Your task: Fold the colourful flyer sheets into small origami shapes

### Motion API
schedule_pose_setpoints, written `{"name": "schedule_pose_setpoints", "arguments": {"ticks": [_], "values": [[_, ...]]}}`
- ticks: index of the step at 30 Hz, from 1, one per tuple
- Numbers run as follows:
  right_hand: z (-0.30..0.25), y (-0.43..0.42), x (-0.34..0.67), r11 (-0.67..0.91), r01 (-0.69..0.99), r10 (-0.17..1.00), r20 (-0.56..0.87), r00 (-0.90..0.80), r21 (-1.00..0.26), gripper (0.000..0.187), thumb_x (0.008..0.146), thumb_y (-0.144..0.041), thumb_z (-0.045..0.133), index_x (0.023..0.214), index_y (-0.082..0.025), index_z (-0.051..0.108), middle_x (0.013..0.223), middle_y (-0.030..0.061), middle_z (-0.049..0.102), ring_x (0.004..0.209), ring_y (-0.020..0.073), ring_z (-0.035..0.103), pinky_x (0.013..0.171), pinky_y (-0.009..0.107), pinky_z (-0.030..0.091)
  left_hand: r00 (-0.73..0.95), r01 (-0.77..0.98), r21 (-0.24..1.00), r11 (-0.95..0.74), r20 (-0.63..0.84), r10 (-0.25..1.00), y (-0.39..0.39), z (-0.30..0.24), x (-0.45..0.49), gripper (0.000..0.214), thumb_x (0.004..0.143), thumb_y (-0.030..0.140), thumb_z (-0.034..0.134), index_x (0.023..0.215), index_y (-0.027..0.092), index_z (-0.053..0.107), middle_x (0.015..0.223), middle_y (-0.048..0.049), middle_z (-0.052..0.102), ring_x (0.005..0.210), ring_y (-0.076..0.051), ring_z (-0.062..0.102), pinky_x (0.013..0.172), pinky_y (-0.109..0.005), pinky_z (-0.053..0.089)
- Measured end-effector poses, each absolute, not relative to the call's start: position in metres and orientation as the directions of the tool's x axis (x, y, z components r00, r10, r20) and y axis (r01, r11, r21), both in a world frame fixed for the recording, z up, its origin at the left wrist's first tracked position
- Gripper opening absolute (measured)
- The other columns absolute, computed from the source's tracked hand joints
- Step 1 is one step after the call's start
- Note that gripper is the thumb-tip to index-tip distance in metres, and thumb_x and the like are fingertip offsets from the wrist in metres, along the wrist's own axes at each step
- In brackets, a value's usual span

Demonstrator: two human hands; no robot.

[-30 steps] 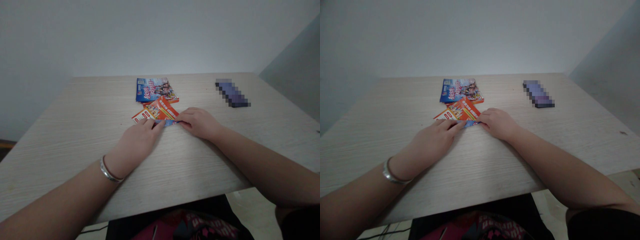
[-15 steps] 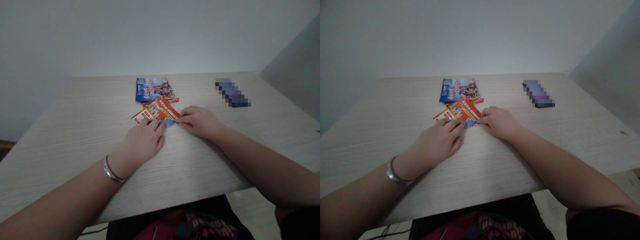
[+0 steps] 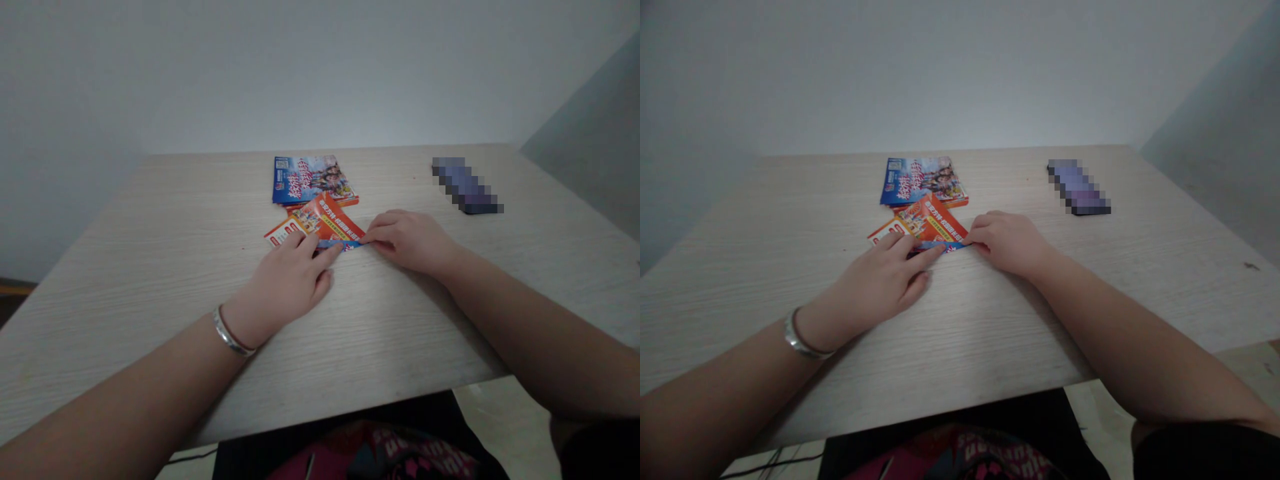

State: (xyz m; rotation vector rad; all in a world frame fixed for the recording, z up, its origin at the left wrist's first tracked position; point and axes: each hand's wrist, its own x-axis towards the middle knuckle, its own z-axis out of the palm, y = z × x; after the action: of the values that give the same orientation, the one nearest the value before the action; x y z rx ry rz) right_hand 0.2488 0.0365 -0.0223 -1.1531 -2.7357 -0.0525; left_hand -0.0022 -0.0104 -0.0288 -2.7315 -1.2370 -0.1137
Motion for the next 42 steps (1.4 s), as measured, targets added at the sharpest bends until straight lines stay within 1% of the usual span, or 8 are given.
{"name": "schedule_pose_setpoints", "arguments": {"ticks": [8,11,16,22,31,33,38,42], "values": [[-0.022,0.038,0.252,0.675,0.735,0.734,0.166,-0.659,-0.064,0.027,0.092,-0.018,0.057,0.106,-0.027,0.079,0.106,0.004,0.076,0.095,0.0205,0.066,0.076,0.031,0.047,0.65,0.76,-0.107,-0.641,0.127,0.749,-0.012,-0.026,0.0,0.047,0.099,0.032,0.042,0.142,0.018,0.056,0.116,-0.0164,0.062,0.108,-0.033,0.055,0.09,-0.046,0.052],[-0.026,0.04,0.251,0.615,0.76,0.788,0.167,-0.592,-0.209,0.023,0.088,-0.018,0.06,0.102,-0.022,0.078,0.099,0.0059,0.076,0.088,0.0194,0.067,0.075,0.03,0.048,0.64,0.768,-0.111,-0.631,0.092,0.763,-0.013,-0.025,0.001,0.048,0.1,0.032,0.041,0.144,0.018,0.054,0.118,-0.017,0.061,0.11,-0.034,0.055,0.089,-0.046,0.052],[-0.028,0.052,0.245,0.355,0.794,0.911,-0.008,-0.412,-0.494,0.017,0.086,-0.024,0.061,0.087,-0.02,0.077,0.083,0.0033,0.076,0.072,0.0152,0.065,0.065,0.025,0.047,0.651,0.758,-0.116,-0.642,0.078,0.755,-0.012,-0.024,0.001,0.048,0.1,0.032,0.041,0.144,0.017,0.054,0.117,-0.0171,0.062,0.108,-0.034,0.056,0.089,-0.047,0.052],[-0.017,0.063,0.239,0.325,0.887,0.905,-0.165,-0.393,-0.327,0.031,0.087,-0.046,0.062,0.077,-0.021,0.077,0.062,0.0016,0.07,0.053,0.0127,0.056,0.047,0.025,0.034,0.663,0.748,-0.118,-0.653,0.092,0.743,-0.011,-0.022,-0.001,0.048,0.1,0.033,0.041,0.144,0.018,0.054,0.115,-0.0168,0.062,0.107,-0.033,0.056,0.089,-0.046,0.052],[-0.007,0.062,0.253,0.43,0.902,0.89,-0.143,-0.432,-0.048,0.025,0.088,-0.037,0.061,0.079,-0.022,0.078,0.069,0.0052,0.073,0.056,0.0161,0.057,0.051,0.03,0.034,0.693,0.721,-0.138,-0.679,0.106,0.714,-0.01,-0.021,-0.003,0.048,0.1,0.033,0.042,0.144,0.017,0.055,0.115,-0.0177,0.061,0.106,-0.033,0.056,0.093,-0.048,0.051],[-0.008,0.063,0.262,0.394,0.918,0.908,-0.136,-0.398,-0.053,0.021,0.086,-0.035,0.064,0.078,-0.021,0.077,0.069,0.0051,0.073,0.056,0.0164,0.058,0.051,0.029,0.035,0.69,0.723,-0.133,-0.678,0.107,0.716,-0.01,-0.02,-0.002,0.049,0.1,0.033,0.042,0.144,0.017,0.055,0.115,-0.0176,0.061,0.107,-0.033,0.056,0.093,-0.048,0.051],[-0.013,0.055,0.27,0.438,0.834,0.897,0.094,-0.433,-0.335,0.014,0.086,-0.027,0.065,0.092,-0.021,0.077,0.083,0.0034,0.076,0.07,0.0162,0.066,0.063,0.027,0.048,0.666,0.745,-0.113,-0.657,0.089,0.74,-0.011,-0.019,0.001,0.048,0.1,0.033,0.042,0.145,0.017,0.054,0.117,-0.0171,0.062,0.109,-0.033,0.057,0.093,-0.048,0.051],[-0.015,0.042,0.26,0.703,0.668,0.71,0.2,-0.675,-0.242,0.019,0.091,-0.025,0.063,0.103,-0.023,0.077,0.103,0.0048,0.077,0.097,0.0209,0.068,0.087,0.034,0.05,0.652,0.758,-0.107,-0.643,0.112,0.75,-0.012,-0.022,0.001,0.048,0.101,0.033,0.042,0.145,0.018,0.054,0.116,-0.017,0.062,0.107,-0.032,0.058,0.088,-0.045,0.054]]}}
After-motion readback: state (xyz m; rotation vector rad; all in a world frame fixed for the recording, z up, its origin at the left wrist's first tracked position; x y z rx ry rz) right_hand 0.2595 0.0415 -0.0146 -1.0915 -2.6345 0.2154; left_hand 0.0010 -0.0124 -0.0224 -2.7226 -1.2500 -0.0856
